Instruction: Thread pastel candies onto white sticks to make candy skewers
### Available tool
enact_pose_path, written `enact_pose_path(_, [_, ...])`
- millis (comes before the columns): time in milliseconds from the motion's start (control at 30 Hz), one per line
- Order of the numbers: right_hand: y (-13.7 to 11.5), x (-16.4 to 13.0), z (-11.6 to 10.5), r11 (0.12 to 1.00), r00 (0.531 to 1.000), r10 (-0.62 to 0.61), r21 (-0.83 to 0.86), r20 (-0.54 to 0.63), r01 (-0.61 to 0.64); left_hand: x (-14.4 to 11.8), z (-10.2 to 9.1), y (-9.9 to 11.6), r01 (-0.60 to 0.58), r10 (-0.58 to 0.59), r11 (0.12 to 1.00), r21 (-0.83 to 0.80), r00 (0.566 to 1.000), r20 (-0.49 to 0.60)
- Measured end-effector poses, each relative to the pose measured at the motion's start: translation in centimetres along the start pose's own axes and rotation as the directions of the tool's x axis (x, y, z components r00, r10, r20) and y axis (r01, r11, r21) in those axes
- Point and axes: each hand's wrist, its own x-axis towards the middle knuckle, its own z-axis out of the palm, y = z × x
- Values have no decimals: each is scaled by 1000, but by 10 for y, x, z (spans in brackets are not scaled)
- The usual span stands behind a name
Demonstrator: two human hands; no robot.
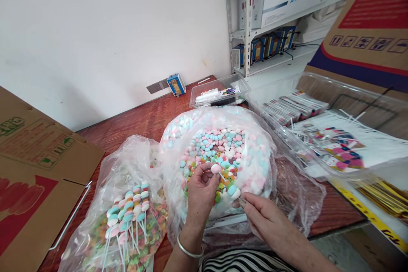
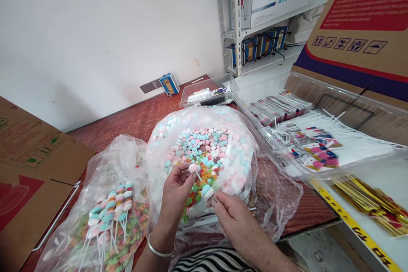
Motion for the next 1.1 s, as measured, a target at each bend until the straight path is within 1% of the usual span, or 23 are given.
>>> enact_pose_path(100, [-1,1,2,995,998,58,78,39,-61,0,0,-4,-43,43,996,83,999,7])
enact_pose_path(233, [-7,3,4,980,992,113,157,63,-122,-1,2,-5,-47,44,997,56,998,49])
enact_pose_path(467, [-14,6,10,971,989,142,188,33,-145,1,5,-6,-85,80,994,62,994,81])
enact_pose_path(667, [-4,11,13,967,993,115,226,36,-120,1,4,-10,-126,117,986,110,989,89])
enact_pose_path(867, [5,14,14,991,999,48,126,-5,-47,-3,4,-10,-131,125,990,54,987,103])
enact_pose_path(1000, [8,19,14,996,997,-48,-72,-60,44,-9,5,-16,-149,141,987,56,982,123])
enact_pose_path(1100, [16,23,12,963,986,-137,-246,-92,111,-18,5,-25,-202,190,976,87,973,131])
